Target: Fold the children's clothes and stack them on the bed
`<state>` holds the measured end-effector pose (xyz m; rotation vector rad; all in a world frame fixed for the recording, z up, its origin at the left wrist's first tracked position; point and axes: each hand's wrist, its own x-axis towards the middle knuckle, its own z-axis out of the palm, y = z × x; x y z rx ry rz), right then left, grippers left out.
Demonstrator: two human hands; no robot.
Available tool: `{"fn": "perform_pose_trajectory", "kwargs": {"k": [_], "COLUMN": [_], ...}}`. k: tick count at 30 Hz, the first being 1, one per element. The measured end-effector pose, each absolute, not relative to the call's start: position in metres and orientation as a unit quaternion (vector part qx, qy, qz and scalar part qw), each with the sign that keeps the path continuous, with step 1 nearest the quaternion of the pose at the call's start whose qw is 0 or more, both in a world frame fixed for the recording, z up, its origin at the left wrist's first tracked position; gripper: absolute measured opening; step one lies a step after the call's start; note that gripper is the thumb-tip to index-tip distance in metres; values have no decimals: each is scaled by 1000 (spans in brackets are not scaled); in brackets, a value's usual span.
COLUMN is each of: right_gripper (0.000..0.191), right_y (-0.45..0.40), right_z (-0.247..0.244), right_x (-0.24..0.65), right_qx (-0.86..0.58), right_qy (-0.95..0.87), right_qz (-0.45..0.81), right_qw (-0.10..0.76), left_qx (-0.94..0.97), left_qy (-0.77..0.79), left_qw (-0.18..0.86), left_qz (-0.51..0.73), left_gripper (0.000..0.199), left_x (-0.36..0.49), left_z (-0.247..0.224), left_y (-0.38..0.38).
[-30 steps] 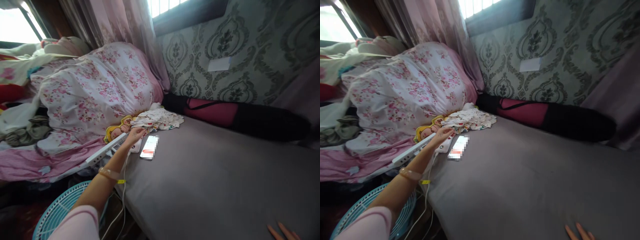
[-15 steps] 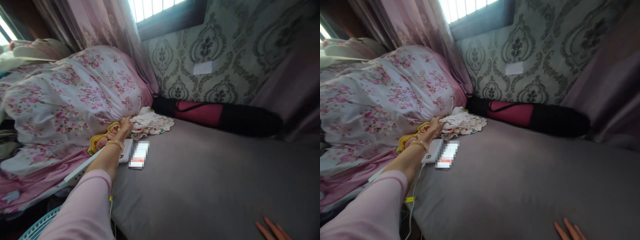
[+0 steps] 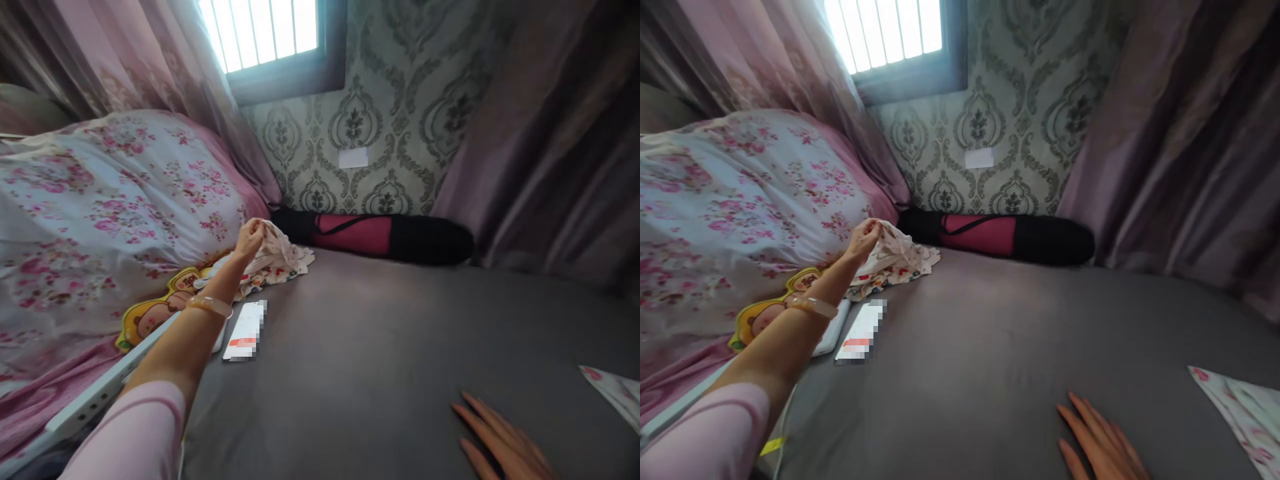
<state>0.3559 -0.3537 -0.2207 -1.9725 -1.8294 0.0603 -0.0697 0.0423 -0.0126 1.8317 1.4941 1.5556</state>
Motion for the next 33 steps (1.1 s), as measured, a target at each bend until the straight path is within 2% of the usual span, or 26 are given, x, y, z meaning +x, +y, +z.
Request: {"fn": "perform_pose_trajectory", "kwargs": {"k": [4, 8, 11, 15, 18, 22, 26, 29, 33], "right_gripper": [42, 31, 29, 36, 31, 18, 27, 30, 27], "right_y": [-323, -296, -291, -294, -290, -278, -277, -286, -297], "right_z": [-154, -76, -41, -35, -45, -59, -59, -45, -26], "right_x": [321, 278, 253, 240, 246, 262, 271, 274, 274], "right_qx": [-694, -643, -593, -591, -604, -573, -544, -537, -561], "right_qy": [-636, -602, -590, -610, -602, -624, -577, -570, -592], "right_qz": [74, 92, 89, 32, 5, 138, 271, 282, 244], "right_qw": [329, 465, 540, 528, 521, 513, 545, 554, 525], "left_qx": [633, 609, 595, 601, 611, 632, 627, 638, 652], "left_qy": [337, 236, 237, 254, 228, 206, 216, 219, 208], "left_qw": [335, 518, 602, 646, 676, 690, 694, 687, 691], "left_qz": [611, 553, 476, 397, 342, 286, 281, 269, 234], "left_gripper": [20, 17, 17, 23, 26, 24, 26, 28, 29], "left_x": [-12, 40, 70, 95, 103, 102, 97, 92, 92], "left_z": [18, 39, 39, 25, 15, 7, 1, -7, -17], "left_y": [4, -56, -102, -146, -164, -170, -165, -159, -158]}}
